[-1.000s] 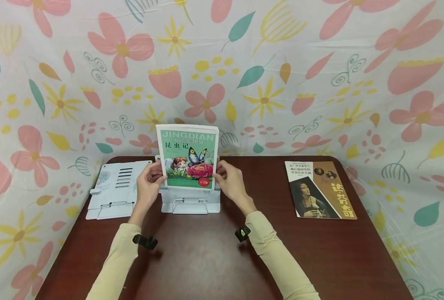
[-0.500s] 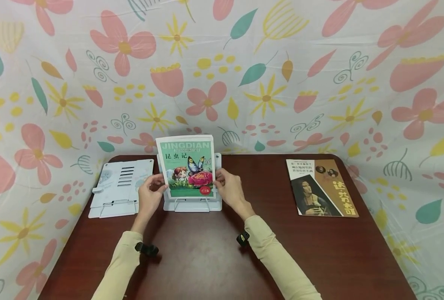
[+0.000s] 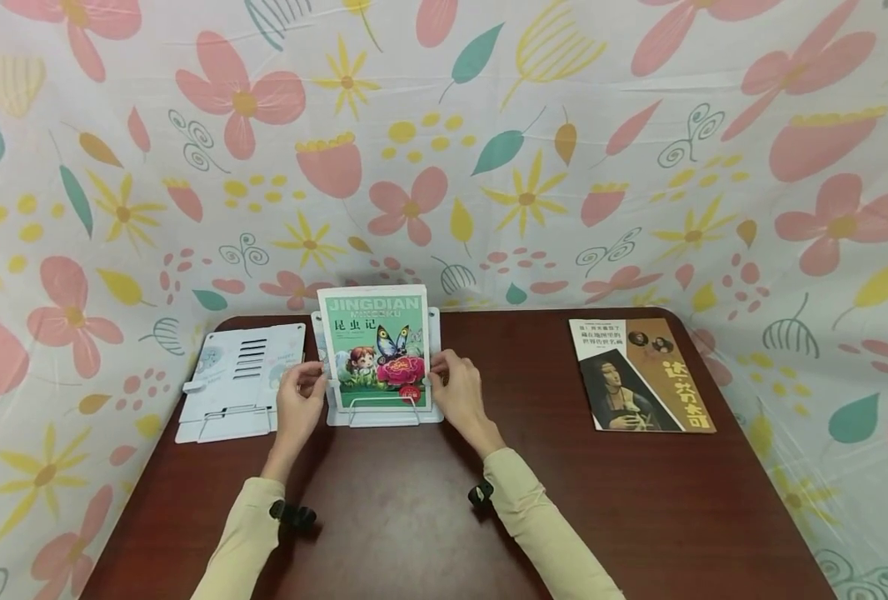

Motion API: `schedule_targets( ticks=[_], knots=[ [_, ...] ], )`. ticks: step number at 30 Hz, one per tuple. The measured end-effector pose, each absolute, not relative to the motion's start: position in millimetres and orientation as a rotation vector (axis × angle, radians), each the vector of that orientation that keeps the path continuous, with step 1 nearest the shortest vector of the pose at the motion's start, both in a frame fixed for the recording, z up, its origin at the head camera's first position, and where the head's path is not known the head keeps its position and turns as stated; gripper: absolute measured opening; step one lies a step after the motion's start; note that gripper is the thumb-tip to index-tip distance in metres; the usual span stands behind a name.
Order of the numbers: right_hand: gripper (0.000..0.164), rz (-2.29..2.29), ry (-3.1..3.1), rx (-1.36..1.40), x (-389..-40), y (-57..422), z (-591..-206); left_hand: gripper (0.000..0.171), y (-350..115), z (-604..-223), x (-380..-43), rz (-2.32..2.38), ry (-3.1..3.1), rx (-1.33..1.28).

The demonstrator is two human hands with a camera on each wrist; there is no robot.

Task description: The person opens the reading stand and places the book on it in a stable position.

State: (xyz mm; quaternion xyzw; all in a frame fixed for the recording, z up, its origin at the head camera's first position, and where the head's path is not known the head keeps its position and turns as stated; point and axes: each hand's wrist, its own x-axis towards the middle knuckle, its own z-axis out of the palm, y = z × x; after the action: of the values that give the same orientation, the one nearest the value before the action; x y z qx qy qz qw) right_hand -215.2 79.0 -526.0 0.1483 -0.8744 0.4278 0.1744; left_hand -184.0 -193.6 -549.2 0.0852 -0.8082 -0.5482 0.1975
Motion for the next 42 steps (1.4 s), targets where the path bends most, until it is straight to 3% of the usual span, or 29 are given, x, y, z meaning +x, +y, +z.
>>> schedule_targets(
  ticks=[6,20,29,42],
  knots=[
    [0.025,1.357,-2.543,0.269,-207,85,-544,0.028,-196,-569,-168,-1.414,-2.465,0.421],
    [0.025,1.417,-2.670,0.115,-188,80,-559,0.024,-191,-567,-163,-1.357,-2.461,0.420],
    [0.038,1.362,-2.697,0.122,-184,86,-561,0.029,-181,-569,-167,-1.451,-2.456,0.372],
    [0.045,1.304,-2.704,0.002,-191,122,-561,0.038,-145,-566,-190,-1.587,-2.557,0.240]
  ],
)
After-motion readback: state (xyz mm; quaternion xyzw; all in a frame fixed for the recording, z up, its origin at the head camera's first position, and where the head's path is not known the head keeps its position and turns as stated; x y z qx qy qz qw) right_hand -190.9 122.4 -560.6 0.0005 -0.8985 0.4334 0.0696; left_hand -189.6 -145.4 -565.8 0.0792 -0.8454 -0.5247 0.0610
